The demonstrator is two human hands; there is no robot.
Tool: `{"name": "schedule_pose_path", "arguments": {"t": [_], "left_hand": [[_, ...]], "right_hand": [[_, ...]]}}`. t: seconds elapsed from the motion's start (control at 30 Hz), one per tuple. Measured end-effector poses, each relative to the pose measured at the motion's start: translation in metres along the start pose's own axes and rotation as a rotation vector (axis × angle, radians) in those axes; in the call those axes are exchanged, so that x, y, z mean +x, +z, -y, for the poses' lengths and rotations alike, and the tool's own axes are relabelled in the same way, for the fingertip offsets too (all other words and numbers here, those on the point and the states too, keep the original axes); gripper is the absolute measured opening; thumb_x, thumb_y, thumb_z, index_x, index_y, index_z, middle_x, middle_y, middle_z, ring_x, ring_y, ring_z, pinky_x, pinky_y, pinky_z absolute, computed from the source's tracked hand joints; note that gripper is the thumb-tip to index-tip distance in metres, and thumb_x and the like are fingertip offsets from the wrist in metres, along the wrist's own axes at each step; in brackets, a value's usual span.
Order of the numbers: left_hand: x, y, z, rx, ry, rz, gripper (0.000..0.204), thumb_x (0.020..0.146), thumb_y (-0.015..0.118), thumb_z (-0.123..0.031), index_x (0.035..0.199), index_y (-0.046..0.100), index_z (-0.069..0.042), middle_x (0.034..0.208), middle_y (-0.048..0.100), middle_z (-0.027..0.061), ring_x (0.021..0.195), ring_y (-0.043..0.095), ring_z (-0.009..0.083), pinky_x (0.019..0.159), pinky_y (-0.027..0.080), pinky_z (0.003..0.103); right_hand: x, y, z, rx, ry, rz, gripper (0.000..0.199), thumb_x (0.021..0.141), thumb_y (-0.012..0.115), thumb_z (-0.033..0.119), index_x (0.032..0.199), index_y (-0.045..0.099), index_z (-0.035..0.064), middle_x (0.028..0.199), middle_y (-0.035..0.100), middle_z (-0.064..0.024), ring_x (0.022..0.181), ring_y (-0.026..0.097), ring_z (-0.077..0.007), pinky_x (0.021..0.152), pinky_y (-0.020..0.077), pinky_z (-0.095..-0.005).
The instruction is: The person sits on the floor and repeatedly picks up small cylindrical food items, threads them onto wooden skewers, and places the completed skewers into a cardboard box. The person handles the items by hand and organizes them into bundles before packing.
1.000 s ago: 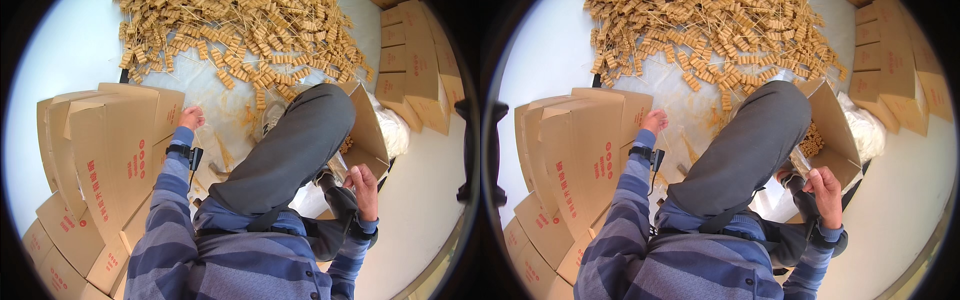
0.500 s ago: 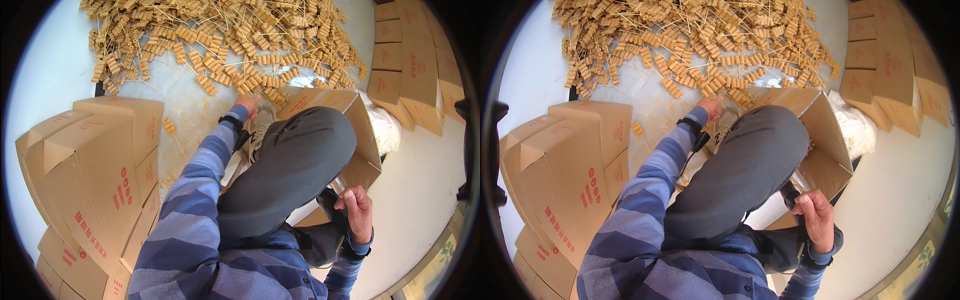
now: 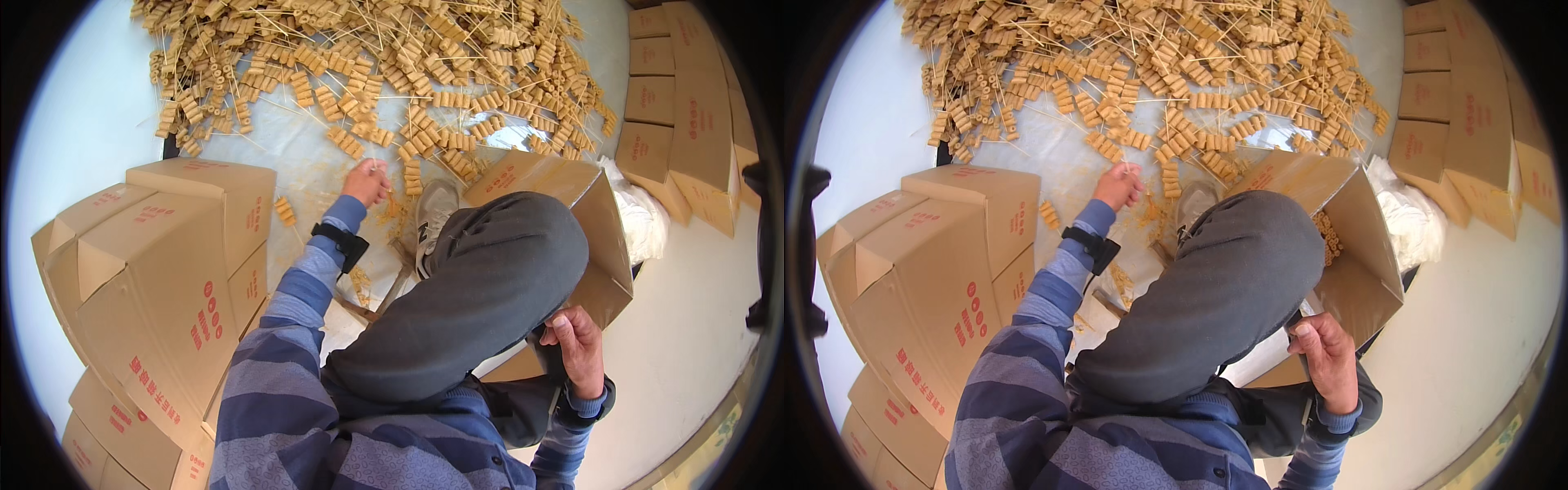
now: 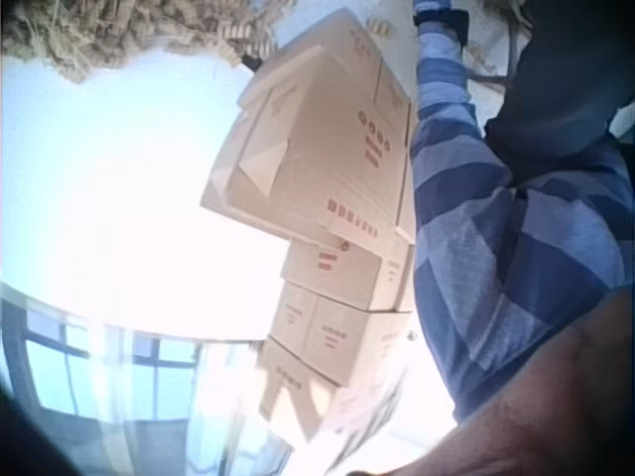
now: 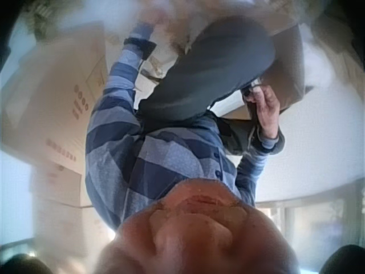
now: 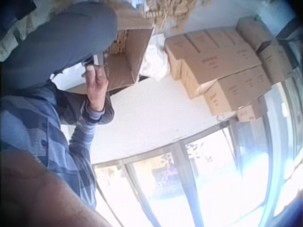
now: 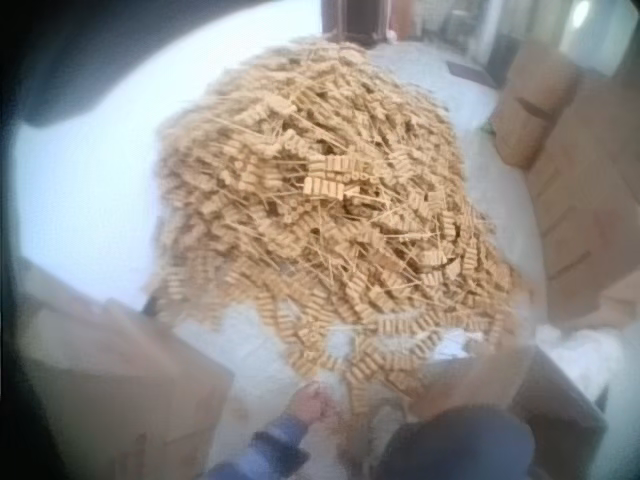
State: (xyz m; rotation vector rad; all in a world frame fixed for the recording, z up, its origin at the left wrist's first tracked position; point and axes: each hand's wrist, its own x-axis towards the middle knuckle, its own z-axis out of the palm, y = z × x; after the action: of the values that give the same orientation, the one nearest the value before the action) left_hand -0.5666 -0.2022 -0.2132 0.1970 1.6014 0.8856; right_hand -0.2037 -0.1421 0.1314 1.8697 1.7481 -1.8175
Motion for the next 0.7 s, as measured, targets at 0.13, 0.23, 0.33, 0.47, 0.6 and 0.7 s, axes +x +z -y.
{"name": "schedule_pose_path", "arguments": {"t": [0.13, 0.23, 0.33, 0.47, 0.6, 0.7], "left_hand": [[0.042, -0.057, -0.047, -0.204, 0.115, -0.279, 0.021, 0.101, 0.056, -0.024, 0.111, 0.058, -0.005, 0.077, 0.064, 0.0072, 0.053, 0.056, 0.0124, 0.044, 0.045, 0.027], [0.089, -0.075, -0.079, -0.207, 0.102, -0.299, 0.022, 0.101, 0.057, -0.025, 0.109, 0.058, -0.004, 0.076, 0.064, 0.0075, 0.053, 0.056, 0.0130, 0.044, 0.044, 0.026], [0.128, -0.072, -0.101, -0.146, 0.013, -0.362, 0.028, 0.099, 0.061, -0.028, 0.101, 0.061, 0.000, 0.073, 0.065, 0.0087, 0.051, 0.056, 0.0140, 0.042, 0.043, 0.026], [0.151, -0.065, -0.112, -0.070, -0.137, -0.475, 0.034, 0.091, 0.073, -0.024, 0.080, 0.063, 0.006, 0.066, 0.067, 0.0119, 0.046, 0.058, 0.0177, 0.042, 0.047, 0.030], [0.165, -0.067, -0.115, -0.024, -0.199, -0.469, 0.035, 0.092, 0.071, -0.028, 0.077, 0.065, 0.004, 0.066, 0.067, 0.0104, 0.048, 0.059, 0.0167, 0.043, 0.048, 0.029], [0.168, -0.077, -0.112, -0.011, -0.275, -0.422, 0.032, 0.093, 0.066, -0.031, 0.083, 0.067, 0.000, 0.069, 0.068, 0.0069, 0.049, 0.058, 0.0137, 0.042, 0.047, 0.027]], "right_hand": [[0.001, -0.002, 0.004, -0.010, 0.019, -0.007, 0.026, 0.103, 0.059, 0.025, 0.096, 0.062, 0.0000, 0.075, 0.066, -0.0039, 0.072, 0.062, -0.0096, 0.073, 0.0502, -0.0246], [0.003, -0.003, 0.004, 0.012, 0.054, -0.012, 0.026, 0.103, 0.060, 0.026, 0.096, 0.062, 0.0005, 0.075, 0.066, -0.0037, 0.072, 0.062, -0.0093, 0.073, 0.0502, -0.0245], [0.008, -0.002, 0.002, 0.038, 0.070, -0.009, 0.026, 0.103, 0.060, 0.026, 0.095, 0.062, 0.0011, 0.076, 0.066, -0.0033, 0.072, 0.062, -0.0093, 0.073, 0.0502, -0.0245], [0.013, -0.006, 0.002, 0.014, 0.100, -0.010, 0.026, 0.102, 0.061, 0.026, 0.095, 0.062, 0.0014, 0.076, 0.066, -0.0031, 0.072, 0.062, -0.0094, 0.072, 0.0503, -0.0245], [0.019, -0.008, 0.000, 0.026, 0.140, -0.018, 0.026, 0.102, 0.061, 0.026, 0.095, 0.062, 0.0009, 0.077, 0.066, -0.0036, 0.072, 0.062, -0.0093, 0.072, 0.0504, -0.0244], [0.022, -0.006, -0.001, 0.022, 0.141, -0.014, 0.026, 0.102, 0.061, 0.026, 0.096, 0.063, 0.0003, 0.079, 0.066, -0.0040, 0.072, 0.062, -0.0095, 0.072, 0.0505, -0.0244]]}}
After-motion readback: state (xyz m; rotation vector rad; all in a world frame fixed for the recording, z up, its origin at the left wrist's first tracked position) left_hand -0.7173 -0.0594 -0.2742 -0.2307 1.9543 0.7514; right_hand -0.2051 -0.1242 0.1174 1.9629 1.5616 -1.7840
